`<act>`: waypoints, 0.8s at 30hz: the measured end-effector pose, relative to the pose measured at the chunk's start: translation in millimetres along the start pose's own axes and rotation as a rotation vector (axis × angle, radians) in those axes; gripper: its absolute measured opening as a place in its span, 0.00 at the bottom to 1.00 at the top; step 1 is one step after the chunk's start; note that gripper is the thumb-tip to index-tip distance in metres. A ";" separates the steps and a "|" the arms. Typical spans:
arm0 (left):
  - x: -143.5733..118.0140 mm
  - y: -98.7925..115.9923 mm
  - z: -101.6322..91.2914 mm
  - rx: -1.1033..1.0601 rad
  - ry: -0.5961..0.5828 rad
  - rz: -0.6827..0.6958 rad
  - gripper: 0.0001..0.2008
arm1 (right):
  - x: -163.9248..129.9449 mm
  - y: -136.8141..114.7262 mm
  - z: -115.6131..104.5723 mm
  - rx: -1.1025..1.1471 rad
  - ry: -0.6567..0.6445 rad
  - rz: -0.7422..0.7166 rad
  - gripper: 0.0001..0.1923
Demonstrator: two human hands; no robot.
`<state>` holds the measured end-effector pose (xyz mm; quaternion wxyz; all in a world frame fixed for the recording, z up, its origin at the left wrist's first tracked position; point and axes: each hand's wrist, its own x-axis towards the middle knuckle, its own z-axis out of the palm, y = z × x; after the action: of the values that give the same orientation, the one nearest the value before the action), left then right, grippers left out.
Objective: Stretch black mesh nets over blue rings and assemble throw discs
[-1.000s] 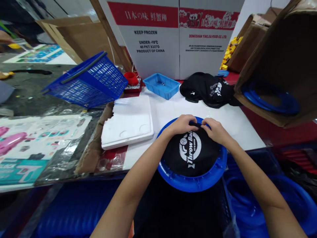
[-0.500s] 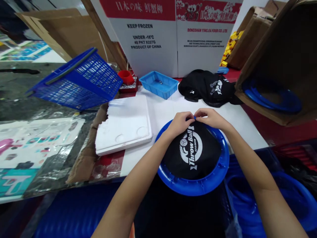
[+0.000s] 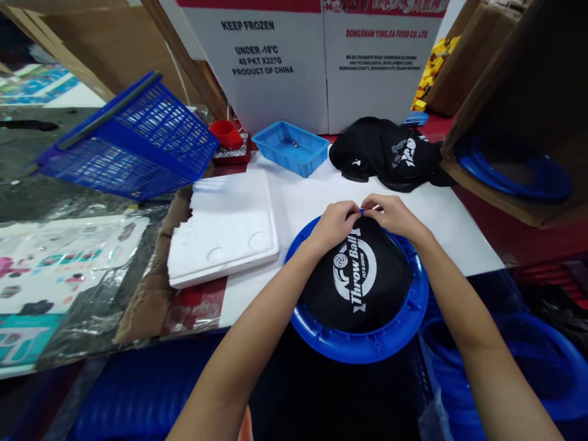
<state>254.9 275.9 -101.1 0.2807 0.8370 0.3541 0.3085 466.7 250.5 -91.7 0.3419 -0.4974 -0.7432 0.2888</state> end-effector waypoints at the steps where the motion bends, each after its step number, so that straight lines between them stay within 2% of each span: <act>1: 0.1 0.2 0.3 0.011 0.003 0.006 0.05 | -0.3 -0.3 0.5 -0.033 0.000 -0.025 0.08; 5: 0.7 1.4 2.5 0.039 0.015 0.005 0.06 | -0.8 0.7 1.2 -0.095 0.007 -0.090 0.07; 11: 3.8 3.3 6.4 0.051 0.044 -0.056 0.05 | 1.3 6.7 3.2 0.000 0.028 -0.070 0.06; 14: 5.1 2.5 7.0 0.024 0.047 -0.076 0.05 | 1.4 8.8 4.3 -0.023 0.025 -0.091 0.06; 20: 6.9 0.8 2.4 -0.037 -0.002 -0.085 0.05 | 1.4 10.2 4.8 -0.031 0.036 -0.095 0.06; 24: 10.7 2.9 -2.9 0.010 -0.035 -0.088 0.06 | 2.2 11.3 4.2 -0.046 0.025 -0.111 0.07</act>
<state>260.1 283.1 -93.8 0.2960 0.8273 0.3870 0.2795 468.9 256.1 -102.4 0.3551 -0.4668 -0.7717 0.2457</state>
